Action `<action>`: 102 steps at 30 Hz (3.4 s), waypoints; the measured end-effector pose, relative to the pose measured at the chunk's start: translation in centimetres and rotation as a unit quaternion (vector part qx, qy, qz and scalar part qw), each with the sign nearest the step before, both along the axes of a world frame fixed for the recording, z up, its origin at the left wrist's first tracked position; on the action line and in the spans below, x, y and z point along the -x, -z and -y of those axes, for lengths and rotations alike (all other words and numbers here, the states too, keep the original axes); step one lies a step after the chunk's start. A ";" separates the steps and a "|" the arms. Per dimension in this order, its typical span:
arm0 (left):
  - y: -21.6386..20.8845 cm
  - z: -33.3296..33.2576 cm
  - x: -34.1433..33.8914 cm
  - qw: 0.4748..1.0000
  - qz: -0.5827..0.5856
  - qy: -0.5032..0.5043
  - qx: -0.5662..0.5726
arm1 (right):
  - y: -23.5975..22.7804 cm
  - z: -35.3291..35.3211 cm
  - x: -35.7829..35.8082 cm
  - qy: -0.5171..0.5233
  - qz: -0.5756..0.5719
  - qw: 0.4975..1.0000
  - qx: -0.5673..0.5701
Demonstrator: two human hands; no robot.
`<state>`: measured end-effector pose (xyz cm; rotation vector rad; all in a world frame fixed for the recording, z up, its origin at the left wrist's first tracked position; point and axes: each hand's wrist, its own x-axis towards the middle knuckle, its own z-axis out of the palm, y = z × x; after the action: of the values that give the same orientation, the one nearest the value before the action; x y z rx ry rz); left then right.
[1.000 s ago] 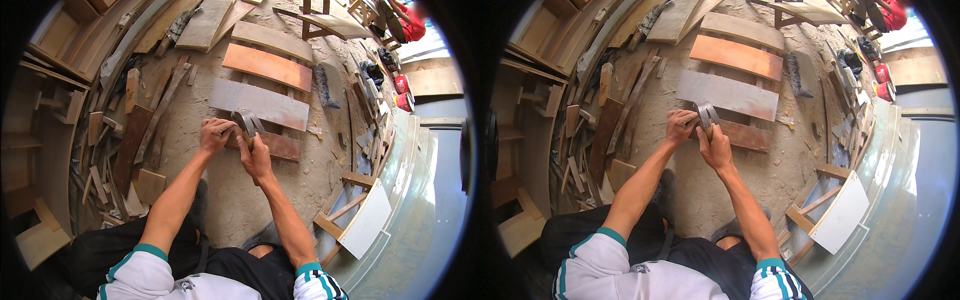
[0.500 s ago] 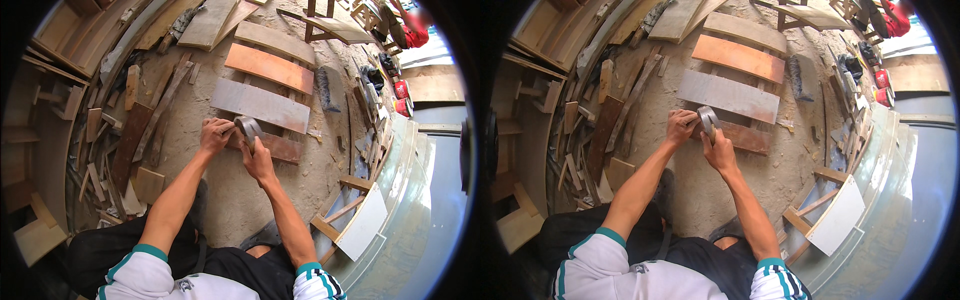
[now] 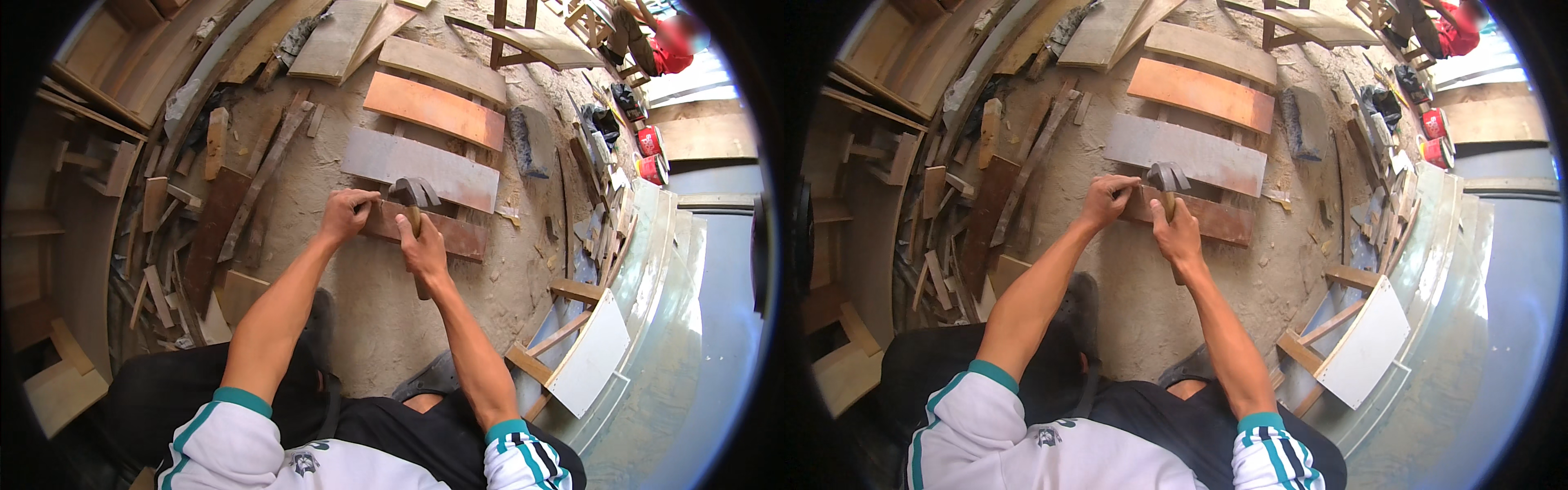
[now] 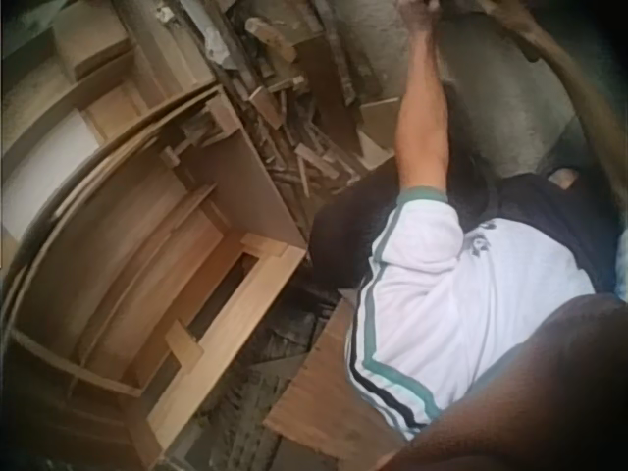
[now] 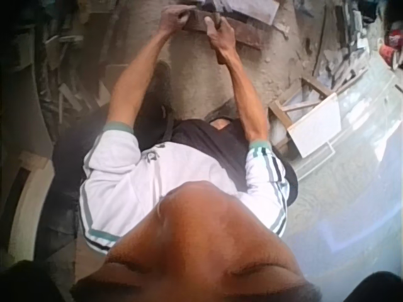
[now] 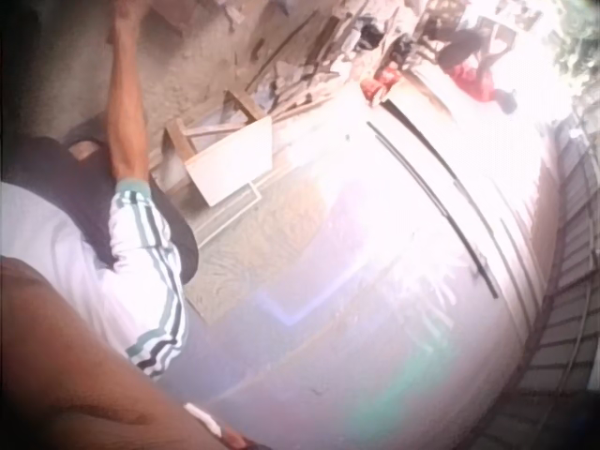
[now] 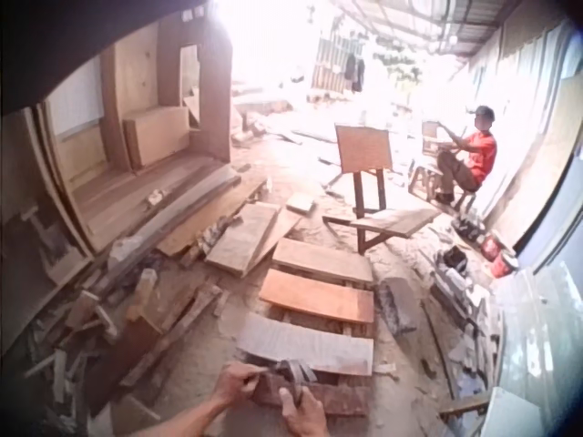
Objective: The person sits on the floor and uses a hammer to drive nails into wooden planks arranged in a row. They repeatedly pick up nails, position them, and hammer them into the wood. The person also uses a small wooden block to tap the hammer head and adjusts the planks during the process.
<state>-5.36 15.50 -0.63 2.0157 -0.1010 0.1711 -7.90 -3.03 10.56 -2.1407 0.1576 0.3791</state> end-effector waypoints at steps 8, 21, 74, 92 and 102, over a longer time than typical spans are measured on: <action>-1.9 -0.3 -1.5 0.924 -0.222 -0.277 -0.142 | -1.9 -1.4 0.3 -0.025 0.121 0.992 -0.005; 0.1 -0.4 -1.7 0.913 -0.297 -0.236 -0.147 | -4.4 -3.8 -0.3 0.045 0.063 0.997 0.030; -3.2 0.0 -2.5 0.941 -0.014 0.195 -0.277 | 6.5 2.0 3.1 0.178 0.076 0.979 0.070; -0.1 -1.7 -1.1 0.939 -0.218 -0.213 -0.159 | 4.9 1.1 2.6 0.152 0.050 0.987 -0.019; 0.1 -0.5 -0.8 0.915 -0.297 -0.192 -0.194 | 3.1 -3.4 3.6 0.089 0.135 0.987 -0.010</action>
<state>-4.57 16.03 -0.76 2.3775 0.7009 -0.2397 -11.47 0.40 7.42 -2.1156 0.1862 -0.0131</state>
